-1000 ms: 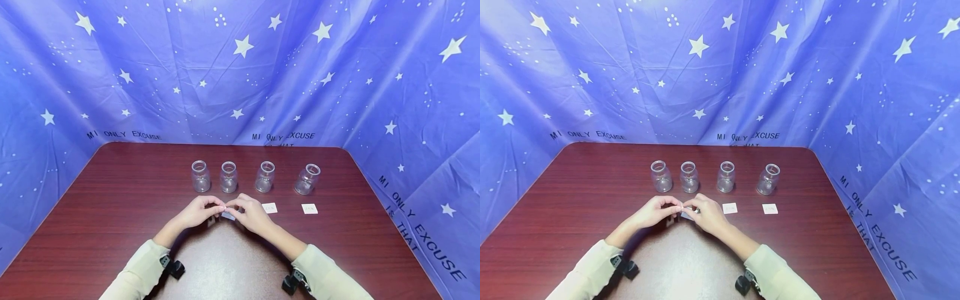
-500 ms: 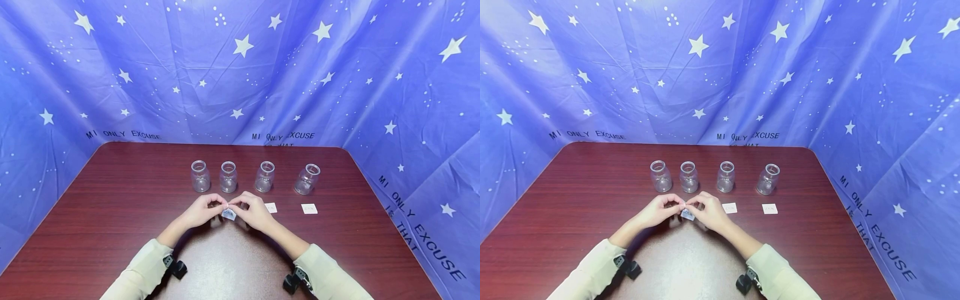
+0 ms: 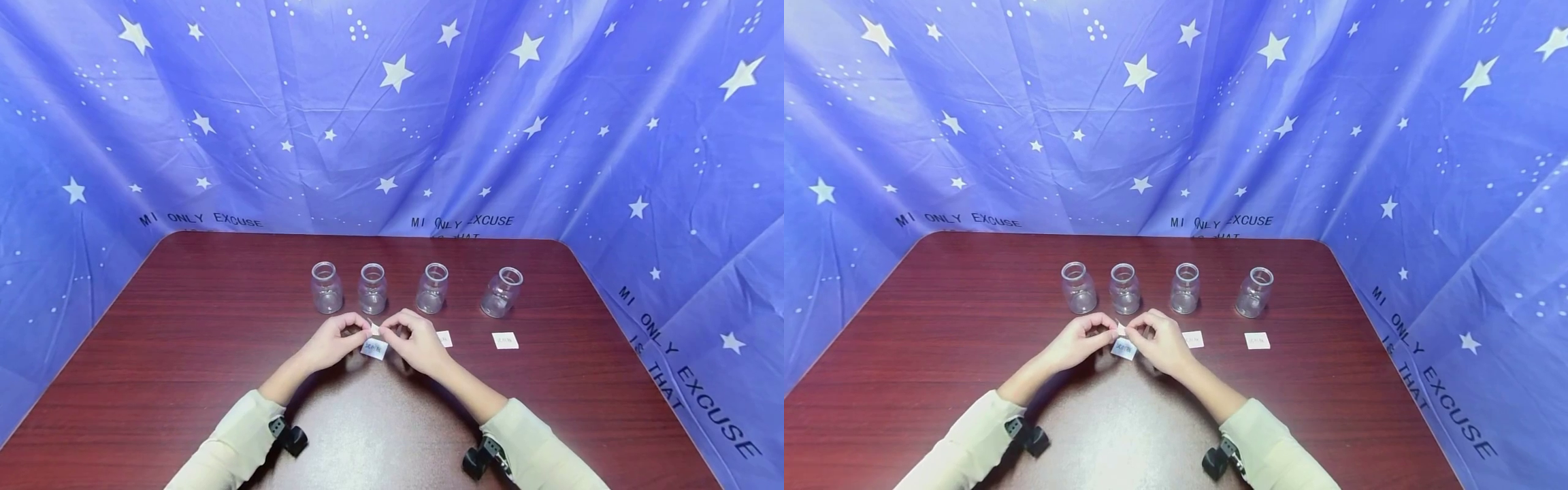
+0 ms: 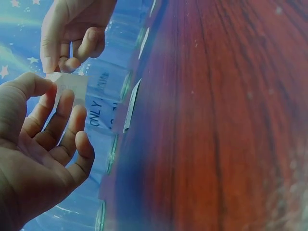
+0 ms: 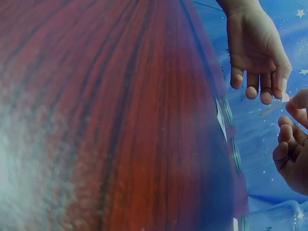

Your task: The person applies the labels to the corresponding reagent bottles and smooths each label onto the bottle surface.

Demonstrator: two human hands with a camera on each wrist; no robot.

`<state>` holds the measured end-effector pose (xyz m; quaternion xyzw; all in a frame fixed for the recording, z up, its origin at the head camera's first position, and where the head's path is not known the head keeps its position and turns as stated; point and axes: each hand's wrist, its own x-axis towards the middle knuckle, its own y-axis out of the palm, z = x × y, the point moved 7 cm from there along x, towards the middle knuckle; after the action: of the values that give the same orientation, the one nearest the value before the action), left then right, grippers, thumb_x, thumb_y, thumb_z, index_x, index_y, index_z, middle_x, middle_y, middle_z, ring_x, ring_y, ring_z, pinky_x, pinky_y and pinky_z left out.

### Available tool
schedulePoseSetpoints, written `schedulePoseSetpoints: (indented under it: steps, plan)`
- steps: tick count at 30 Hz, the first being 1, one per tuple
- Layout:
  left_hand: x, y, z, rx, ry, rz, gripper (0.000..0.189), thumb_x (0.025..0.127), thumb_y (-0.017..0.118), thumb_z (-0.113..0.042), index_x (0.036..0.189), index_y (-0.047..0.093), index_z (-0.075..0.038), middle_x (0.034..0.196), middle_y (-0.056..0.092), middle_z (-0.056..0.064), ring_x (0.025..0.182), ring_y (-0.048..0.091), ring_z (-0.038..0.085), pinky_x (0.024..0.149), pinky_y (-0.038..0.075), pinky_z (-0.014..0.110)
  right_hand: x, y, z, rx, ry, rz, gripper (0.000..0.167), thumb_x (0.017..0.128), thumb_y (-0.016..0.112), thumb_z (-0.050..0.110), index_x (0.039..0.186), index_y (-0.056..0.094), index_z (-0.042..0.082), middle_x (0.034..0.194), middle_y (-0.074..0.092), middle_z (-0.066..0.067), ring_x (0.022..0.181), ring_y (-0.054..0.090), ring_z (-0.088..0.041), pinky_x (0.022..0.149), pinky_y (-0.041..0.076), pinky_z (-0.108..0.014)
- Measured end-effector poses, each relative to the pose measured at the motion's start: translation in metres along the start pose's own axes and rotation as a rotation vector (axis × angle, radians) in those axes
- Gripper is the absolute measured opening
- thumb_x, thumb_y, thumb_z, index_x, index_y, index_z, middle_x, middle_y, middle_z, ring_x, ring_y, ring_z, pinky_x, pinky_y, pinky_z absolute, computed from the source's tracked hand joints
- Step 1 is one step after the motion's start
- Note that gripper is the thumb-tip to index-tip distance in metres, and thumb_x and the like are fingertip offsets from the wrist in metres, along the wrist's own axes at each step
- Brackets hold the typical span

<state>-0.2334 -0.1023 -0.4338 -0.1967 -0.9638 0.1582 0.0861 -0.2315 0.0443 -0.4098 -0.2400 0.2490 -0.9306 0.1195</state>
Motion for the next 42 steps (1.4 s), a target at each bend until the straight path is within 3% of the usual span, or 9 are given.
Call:
schedulePoseSetpoints:
  steps: [5, 9, 14, 20, 31, 42]
  plan:
    - [0.000, -0.003, 0.003, 0.011, -0.011, -0.027, 0.012, 0.090, 0.059, -0.009, 0.093, 0.060, 0.002, 0.080, 0.060, 0.022, 0.059, 0.056, 0.018, 0.055, 0.051, 0.033, 0.001, -0.006, -0.005, 0.045, 0.091, -0.021, 0.004, 0.084, 0.067, 0.013, 0.083, 0.069, 0.010, 0.071, 0.056, 0.000, 0.055, 0.041, -0.001, 0.050, 0.034, -0.015]
    - [-0.001, -0.006, 0.003, 0.027, -0.012, -0.044, 0.011, 0.089, 0.060, -0.010, 0.093, 0.060, 0.000, 0.083, 0.062, 0.020, 0.063, 0.056, 0.016, 0.057, 0.049, 0.025, 0.002, -0.010, -0.006, 0.064, 0.138, -0.029, 0.005, 0.085, 0.066, 0.009, 0.086, 0.068, 0.005, 0.067, 0.054, -0.002, 0.053, 0.038, -0.002, 0.049, 0.031, -0.015]
    - [-0.003, -0.009, 0.002, 0.049, -0.019, -0.057, 0.010, 0.089, 0.060, -0.010, 0.092, 0.060, -0.001, 0.084, 0.062, 0.017, 0.067, 0.054, 0.011, 0.061, 0.045, 0.019, 0.001, -0.020, 0.011, 0.094, 0.186, -0.023, 0.007, 0.086, 0.063, 0.006, 0.088, 0.067, 0.000, 0.060, 0.043, 0.001, 0.050, 0.034, -0.002, 0.047, 0.028, -0.015]
    - [-0.005, -0.012, 0.005, 0.089, -0.027, -0.066, 0.009, 0.089, 0.060, -0.012, 0.092, 0.060, -0.003, 0.082, 0.061, 0.007, 0.068, 0.052, 0.003, 0.065, 0.044, 0.019, 0.001, -0.029, 0.024, 0.146, 0.177, -0.042, 0.008, 0.086, 0.061, 0.001, 0.088, 0.065, -0.006, 0.057, 0.040, 0.001, 0.048, 0.032, 0.002, 0.046, 0.028, -0.017]
    - [-0.011, -0.020, 0.009, 0.130, -0.043, -0.071, 0.006, 0.090, 0.059, -0.012, 0.091, 0.061, -0.007, 0.080, 0.060, 0.003, 0.069, 0.054, 0.006, 0.066, 0.046, 0.020, 0.001, -0.035, 0.017, 0.206, 0.164, -0.110, 0.008, 0.086, 0.061, -0.001, 0.087, 0.064, -0.008, 0.057, 0.041, -0.003, 0.046, 0.030, 0.003, 0.046, 0.025, -0.014]
    - [-0.025, -0.037, 0.022, 0.142, -0.099, -0.058, 0.010, 0.090, 0.059, -0.013, 0.094, 0.060, -0.004, 0.081, 0.064, 0.012, 0.066, 0.056, 0.009, 0.064, 0.045, 0.020, -0.002, -0.043, 0.010, 0.248, 0.143, -0.148, 0.007, 0.085, 0.061, -0.002, 0.087, 0.063, -0.008, 0.058, 0.043, 0.000, 0.044, 0.031, 0.001, 0.043, 0.026, -0.015]
